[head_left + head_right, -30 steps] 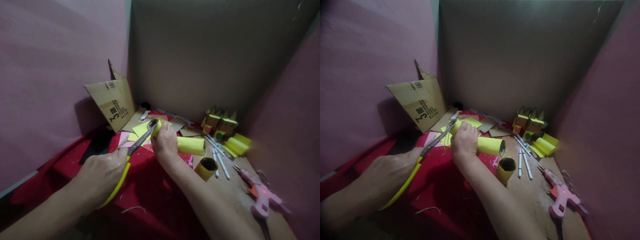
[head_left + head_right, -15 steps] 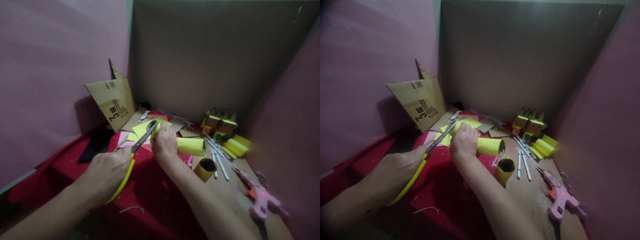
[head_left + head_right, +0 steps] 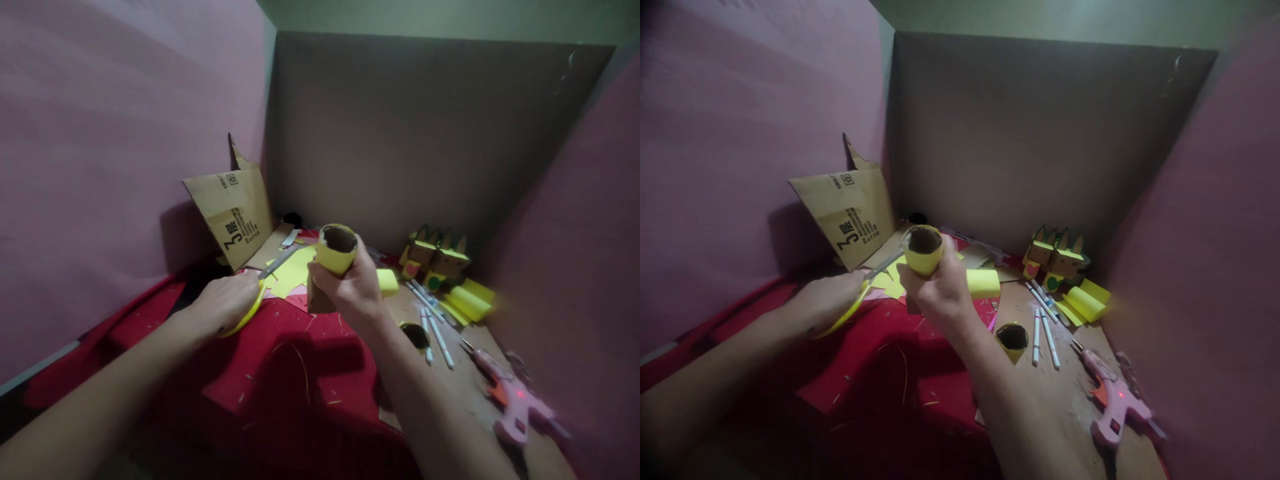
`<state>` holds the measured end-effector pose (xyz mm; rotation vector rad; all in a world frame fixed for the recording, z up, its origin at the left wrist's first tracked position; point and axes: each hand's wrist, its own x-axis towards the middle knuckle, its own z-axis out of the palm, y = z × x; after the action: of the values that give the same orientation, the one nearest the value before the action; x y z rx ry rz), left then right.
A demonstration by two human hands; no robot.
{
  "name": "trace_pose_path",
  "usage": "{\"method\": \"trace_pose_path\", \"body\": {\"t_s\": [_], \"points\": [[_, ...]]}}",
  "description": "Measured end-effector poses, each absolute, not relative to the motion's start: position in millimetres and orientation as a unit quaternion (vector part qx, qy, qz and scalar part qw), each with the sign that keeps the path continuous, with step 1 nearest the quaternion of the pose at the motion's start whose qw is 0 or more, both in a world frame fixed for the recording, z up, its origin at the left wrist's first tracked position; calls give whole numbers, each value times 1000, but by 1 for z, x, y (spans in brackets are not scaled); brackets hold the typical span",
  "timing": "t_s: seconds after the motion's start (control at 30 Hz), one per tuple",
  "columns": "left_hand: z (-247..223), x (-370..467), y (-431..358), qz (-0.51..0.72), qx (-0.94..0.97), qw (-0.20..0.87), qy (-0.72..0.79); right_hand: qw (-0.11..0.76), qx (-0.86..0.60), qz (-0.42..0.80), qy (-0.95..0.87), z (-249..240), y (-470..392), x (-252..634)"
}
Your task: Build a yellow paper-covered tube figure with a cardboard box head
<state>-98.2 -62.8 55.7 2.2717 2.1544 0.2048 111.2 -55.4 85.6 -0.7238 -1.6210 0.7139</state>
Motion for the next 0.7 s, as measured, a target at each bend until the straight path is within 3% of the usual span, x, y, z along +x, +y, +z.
{"method": "trace_pose_path", "body": {"t_s": [0.13,0.37,0.47,0.57,0.7], "points": [[38,-85,-49,17,727,27,685,646,-235,422,-591,108,-61,133],[34,-93,-17,43,794,48,604,664,-242,525,-475,108,-44,169],[48,-74,-20,148,824,71,542,673,-249,529,-454,102,-38,173],[62,-36,-37,379,793,252,404,682,-263,534,-426,97,-37,170],[75,3,-52,475,717,370,351,681,-261,571,-375,91,-43,169]]}}
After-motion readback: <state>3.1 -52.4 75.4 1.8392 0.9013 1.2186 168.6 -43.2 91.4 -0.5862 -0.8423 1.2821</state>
